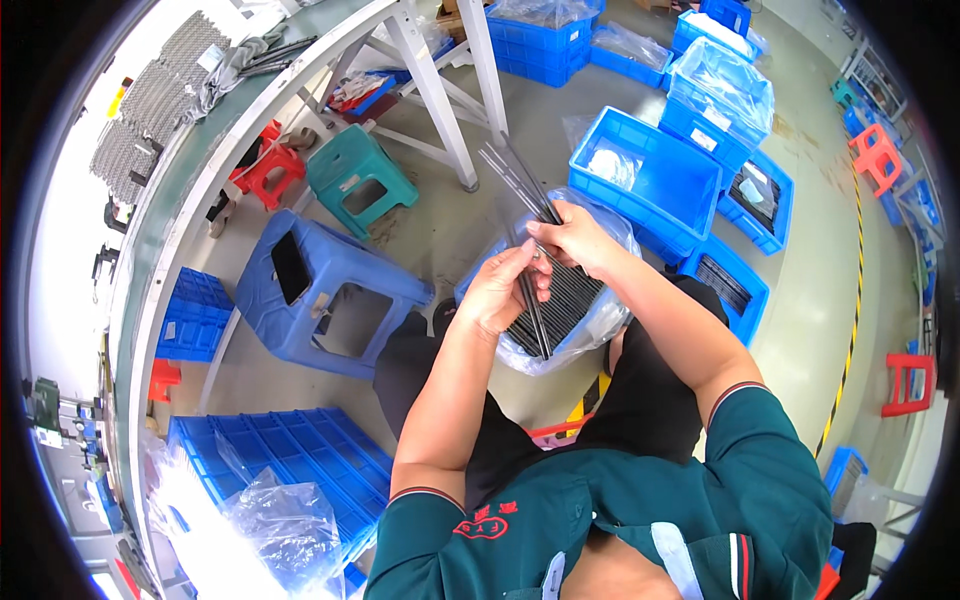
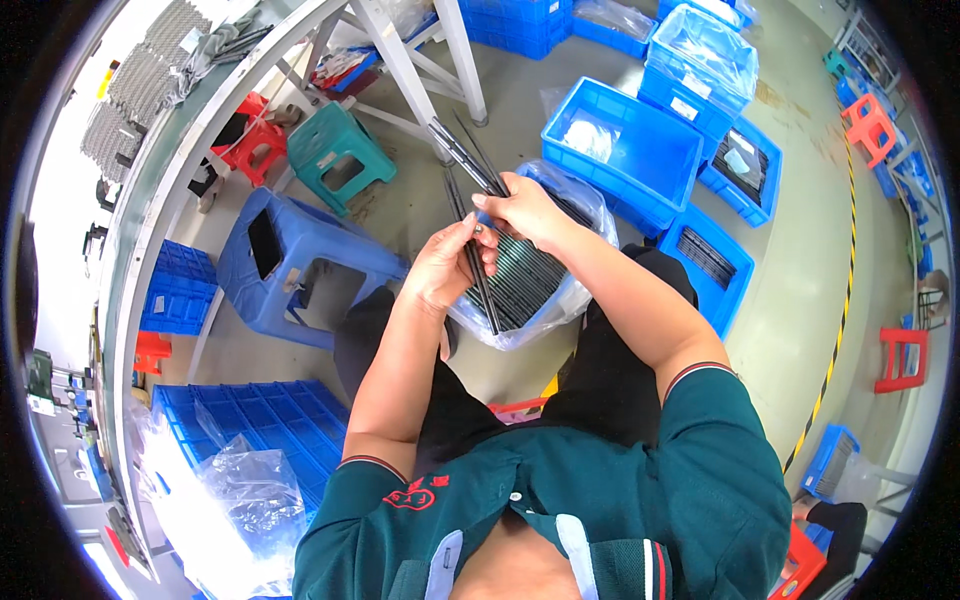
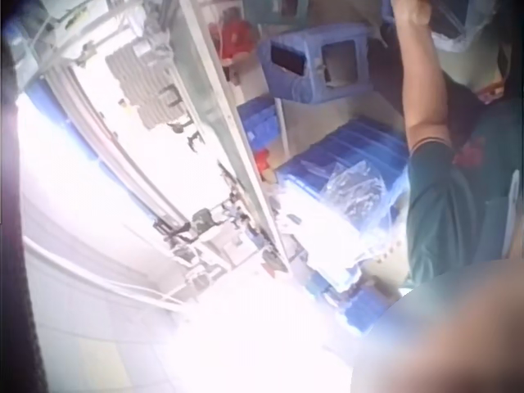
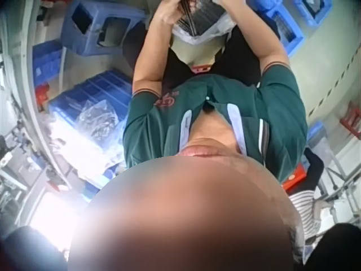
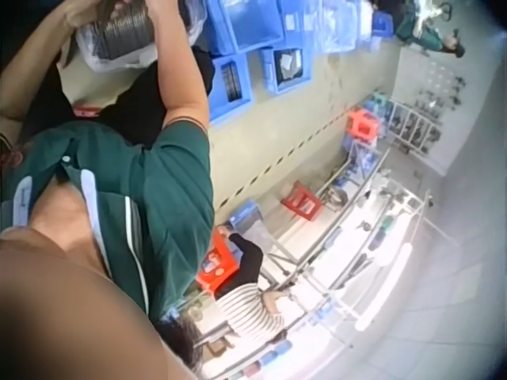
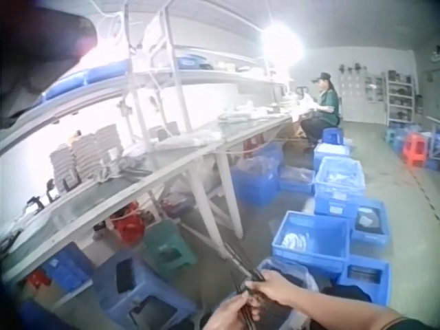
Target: Sorting and inspecting black rods and placing them into storage bins in a manufacturing environment.
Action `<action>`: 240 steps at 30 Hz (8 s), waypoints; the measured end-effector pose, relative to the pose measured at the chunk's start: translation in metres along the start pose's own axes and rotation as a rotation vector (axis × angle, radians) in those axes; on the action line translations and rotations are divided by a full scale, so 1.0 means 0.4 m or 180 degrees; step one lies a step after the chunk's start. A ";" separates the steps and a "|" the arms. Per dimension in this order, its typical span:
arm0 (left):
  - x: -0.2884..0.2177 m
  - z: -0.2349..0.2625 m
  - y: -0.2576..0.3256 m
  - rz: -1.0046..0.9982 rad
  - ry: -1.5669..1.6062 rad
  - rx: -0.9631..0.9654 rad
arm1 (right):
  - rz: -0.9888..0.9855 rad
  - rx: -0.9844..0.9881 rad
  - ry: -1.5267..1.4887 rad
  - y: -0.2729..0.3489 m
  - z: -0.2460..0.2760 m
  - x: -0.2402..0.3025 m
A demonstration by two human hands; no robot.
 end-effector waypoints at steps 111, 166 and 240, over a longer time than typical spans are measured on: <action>-0.120 0.110 0.043 -0.1973 0.0646 -0.1613 | -0.0760 0.0332 -0.1388 0.085 -0.116 -0.037; -0.124 0.186 0.043 -0.1236 0.1306 -0.1338 | 0.0212 0.0364 0.0272 0.060 -0.043 0.015; 0.022 0.017 -0.027 -0.0115 0.0513 -0.0031 | 0.0550 -0.0075 0.1487 -0.043 -0.011 0.022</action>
Point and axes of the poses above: each hand's wrist, its own y-axis away from the middle knuckle, its own z-axis out of the back of the hand, x = y × z, the point moved 9 cm from there along -y, towards the middle knuckle, and after that the axes turned 8 degrees about z, right-handed, at the moved point
